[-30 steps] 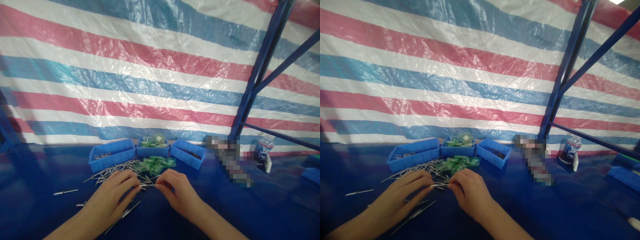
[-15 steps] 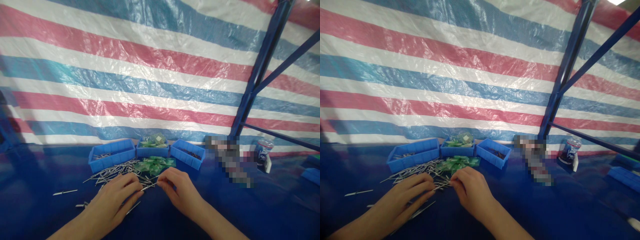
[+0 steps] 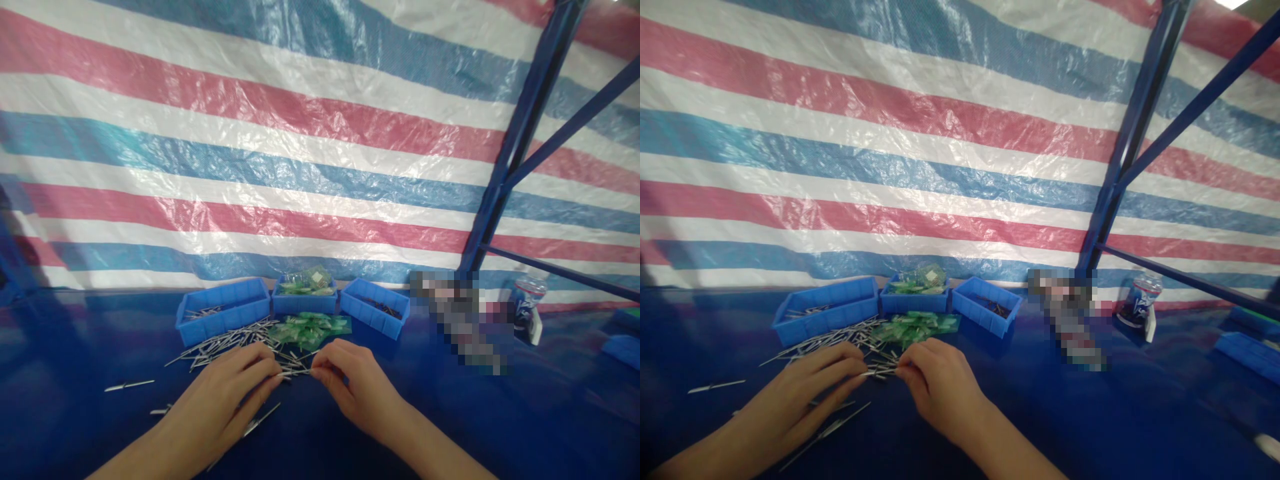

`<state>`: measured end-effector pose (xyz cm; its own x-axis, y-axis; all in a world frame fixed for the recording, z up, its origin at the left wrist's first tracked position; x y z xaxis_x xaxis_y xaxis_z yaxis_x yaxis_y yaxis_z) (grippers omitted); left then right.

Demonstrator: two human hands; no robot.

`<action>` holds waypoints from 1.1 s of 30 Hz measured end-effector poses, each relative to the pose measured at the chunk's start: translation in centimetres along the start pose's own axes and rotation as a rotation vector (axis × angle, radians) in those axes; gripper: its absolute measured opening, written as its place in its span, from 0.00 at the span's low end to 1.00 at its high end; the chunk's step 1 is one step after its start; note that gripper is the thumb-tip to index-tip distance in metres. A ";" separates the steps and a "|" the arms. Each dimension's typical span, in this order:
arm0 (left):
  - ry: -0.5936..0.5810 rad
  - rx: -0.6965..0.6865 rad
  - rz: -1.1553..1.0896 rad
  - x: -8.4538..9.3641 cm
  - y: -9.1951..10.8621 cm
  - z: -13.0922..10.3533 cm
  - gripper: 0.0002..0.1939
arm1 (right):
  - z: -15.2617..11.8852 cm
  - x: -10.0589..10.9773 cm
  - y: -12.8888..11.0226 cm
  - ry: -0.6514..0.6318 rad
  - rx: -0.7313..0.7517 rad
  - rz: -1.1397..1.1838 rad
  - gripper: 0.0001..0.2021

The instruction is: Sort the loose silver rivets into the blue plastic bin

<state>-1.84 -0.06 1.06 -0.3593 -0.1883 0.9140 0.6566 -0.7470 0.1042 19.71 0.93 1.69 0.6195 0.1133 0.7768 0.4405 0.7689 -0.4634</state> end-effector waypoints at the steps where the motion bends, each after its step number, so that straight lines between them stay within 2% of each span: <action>1: 0.004 0.000 0.004 0.0 0.0 0.0 0.16 | 0.0 0.0 0.0 -0.006 -0.003 0.000 0.06; 8: -0.018 -0.010 0.010 -0.2 -0.1 -0.1 0.16 | 0.1 0.2 0.1 -0.003 -0.023 -0.013 0.06; 17: 0.009 -0.027 0.046 -0.3 0.1 0.0 0.17 | 0.0 0.0 0.2 -0.019 -0.042 -0.018 0.06; 23: 0.066 -0.010 0.117 0.0 -0.1 0.1 0.16 | 0.0 -0.4 0.2 -0.032 -0.046 -0.015 0.06; 33: 0.054 -0.022 0.071 -0.1 0.0 0.1 0.18 | 0.0 0.0 0.2 -0.003 -0.046 -0.016 0.06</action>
<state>-1.77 -0.03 1.02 -0.3478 -0.2746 0.8965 0.6670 -0.7444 0.0308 19.81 1.08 1.62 0.6102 0.1037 0.7854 0.4796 0.7408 -0.4704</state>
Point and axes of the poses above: each hand's wrist, its own z-axis towards the middle knuckle, its own x-axis out of the back of the hand, y = z × x, the point moved 1 cm from there along z, towards the middle knuckle, and after that the axes turned 13 degrees about -y, right-handed, at the moved point
